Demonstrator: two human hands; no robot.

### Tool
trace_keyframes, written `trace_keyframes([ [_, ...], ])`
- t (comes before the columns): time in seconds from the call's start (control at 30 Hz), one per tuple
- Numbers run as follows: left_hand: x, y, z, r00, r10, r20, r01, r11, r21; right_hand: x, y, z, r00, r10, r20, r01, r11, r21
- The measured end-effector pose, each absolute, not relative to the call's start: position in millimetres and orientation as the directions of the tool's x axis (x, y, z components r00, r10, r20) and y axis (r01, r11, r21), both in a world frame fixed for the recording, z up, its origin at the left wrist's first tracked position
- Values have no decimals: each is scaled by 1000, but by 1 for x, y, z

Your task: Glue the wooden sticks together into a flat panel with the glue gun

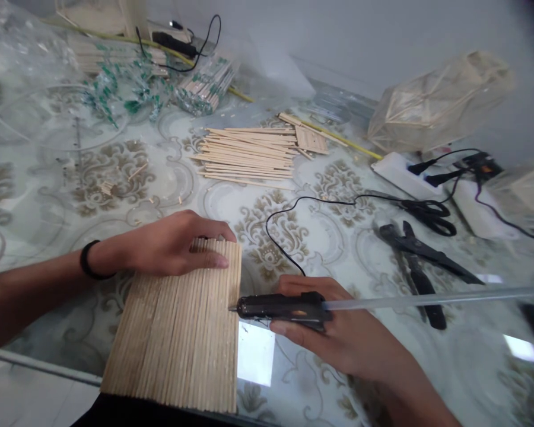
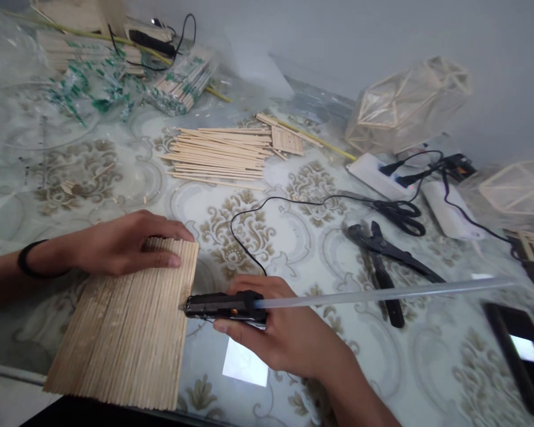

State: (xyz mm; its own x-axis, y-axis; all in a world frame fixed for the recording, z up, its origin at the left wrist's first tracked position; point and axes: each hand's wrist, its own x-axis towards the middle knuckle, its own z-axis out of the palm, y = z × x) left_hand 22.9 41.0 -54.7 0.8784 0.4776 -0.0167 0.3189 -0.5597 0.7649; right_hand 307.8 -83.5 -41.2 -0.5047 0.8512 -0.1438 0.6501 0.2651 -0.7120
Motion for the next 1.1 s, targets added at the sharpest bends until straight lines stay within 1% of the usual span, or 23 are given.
trace_keyframes([
  [0.2,24,41,-51,874,485,-21,318,-539,780,309,-83,-42,-516,847,-126,649,291,-703],
  [0.3,25,41,-50,875,484,-27,315,-525,791,306,-80,-38,-526,837,-149,622,260,-739],
  [0.43,25,41,-49,876,482,-17,291,-501,815,302,-77,-34,-507,854,-113,592,250,-767],
  [0.5,25,41,-49,877,480,-15,285,-495,821,302,-77,-34,-496,860,-120,591,234,-772],
  [0.67,26,41,-47,885,465,-16,271,-486,831,303,-78,-37,-444,889,-111,622,217,-752],
  [0.8,25,41,-47,885,465,-17,269,-482,834,302,-79,-38,-409,906,-106,620,191,-761],
  [0.97,25,40,-48,887,462,-9,264,-491,830,301,-79,-40,-396,917,-44,609,226,-761],
  [1.1,26,41,-47,885,465,7,250,-487,837,300,-79,-42,-386,922,-32,626,236,-743],
])
